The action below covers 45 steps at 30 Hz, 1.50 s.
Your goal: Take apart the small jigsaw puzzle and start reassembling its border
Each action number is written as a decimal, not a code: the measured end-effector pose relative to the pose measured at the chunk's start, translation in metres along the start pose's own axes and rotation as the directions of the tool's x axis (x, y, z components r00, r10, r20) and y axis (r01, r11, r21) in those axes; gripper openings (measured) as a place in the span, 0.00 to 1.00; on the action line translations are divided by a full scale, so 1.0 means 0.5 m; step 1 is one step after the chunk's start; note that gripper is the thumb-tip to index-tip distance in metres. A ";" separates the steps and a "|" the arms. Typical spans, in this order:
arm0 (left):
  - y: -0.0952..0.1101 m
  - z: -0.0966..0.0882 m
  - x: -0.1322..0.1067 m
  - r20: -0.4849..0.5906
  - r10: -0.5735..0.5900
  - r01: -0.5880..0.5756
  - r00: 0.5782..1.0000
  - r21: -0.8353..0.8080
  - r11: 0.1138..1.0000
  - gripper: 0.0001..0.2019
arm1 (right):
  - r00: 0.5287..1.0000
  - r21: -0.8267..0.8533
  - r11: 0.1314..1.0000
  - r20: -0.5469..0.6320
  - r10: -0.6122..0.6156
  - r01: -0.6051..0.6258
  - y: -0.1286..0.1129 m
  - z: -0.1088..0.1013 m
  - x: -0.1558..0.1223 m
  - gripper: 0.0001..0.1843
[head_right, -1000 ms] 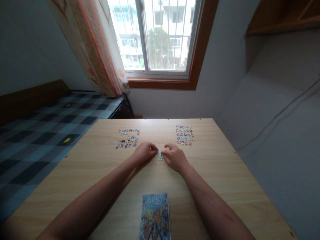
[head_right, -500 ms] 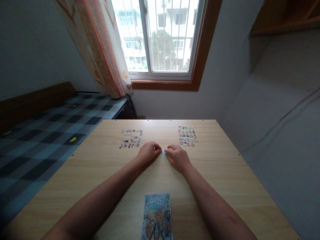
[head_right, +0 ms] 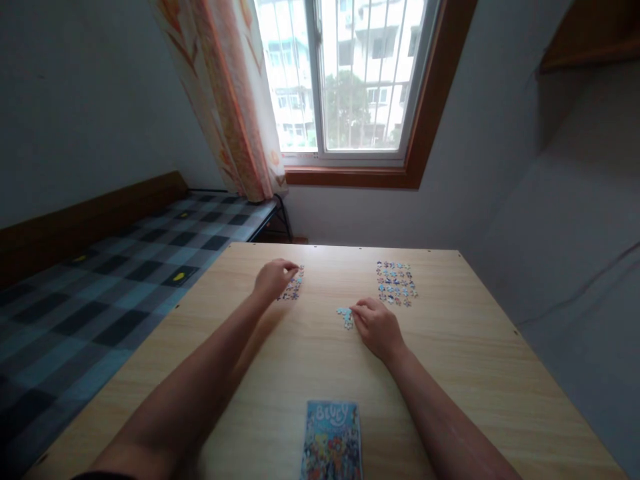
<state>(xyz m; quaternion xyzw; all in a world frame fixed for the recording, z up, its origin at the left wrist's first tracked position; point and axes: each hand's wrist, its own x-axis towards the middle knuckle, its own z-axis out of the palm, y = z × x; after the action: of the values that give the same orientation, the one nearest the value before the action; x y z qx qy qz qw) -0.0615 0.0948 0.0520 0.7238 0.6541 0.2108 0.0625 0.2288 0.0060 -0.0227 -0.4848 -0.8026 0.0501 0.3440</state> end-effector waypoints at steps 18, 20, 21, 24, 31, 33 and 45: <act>-0.194 -0.016 0.033 0.109 -0.094 0.057 0.990 0.304 0.951 0.16 | 0.997 0.038 0.998 -0.056 -0.050 0.052 0.002 0.006 -0.002 0.10; -0.195 -0.021 0.030 0.119 -0.094 0.052 0.988 0.320 0.946 0.15 | 0.997 0.039 0.998 -0.057 -0.048 0.050 0.003 0.006 -0.002 0.10; -0.196 -0.024 0.027 0.116 -0.095 0.052 0.989 0.326 0.944 0.14 | 0.997 0.038 0.998 -0.058 -0.048 0.050 0.004 0.007 -0.002 0.10; -0.202 -0.032 0.020 0.106 -0.101 0.060 0.989 0.337 0.940 0.13 | 0.997 0.035 0.998 -0.056 -0.051 0.053 0.005 0.008 -0.003 0.11; -0.213 -0.044 0.016 0.134 -0.137 0.094 0.981 0.286 0.953 0.13 | 0.997 0.042 0.997 -0.052 -0.060 0.062 0.005 0.009 -0.003 0.11; -0.218 -0.046 0.017 0.131 -0.157 0.117 0.979 0.269 0.956 0.11 | 0.997 0.047 0.997 -0.049 -0.055 0.057 0.005 0.009 -0.003 0.11; -0.246 -0.113 0.015 0.071 -0.228 0.231 0.971 -0.039 0.972 0.10 | 0.998 0.093 0.994 -0.046 -0.048 0.053 0.007 0.009 -0.002 0.11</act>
<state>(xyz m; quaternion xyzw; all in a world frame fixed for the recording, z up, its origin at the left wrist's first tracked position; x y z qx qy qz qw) -0.1962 0.1086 0.0600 0.6480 0.7259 0.1935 0.1251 0.2291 0.0082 -0.0282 -0.4485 -0.8036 0.0685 0.3852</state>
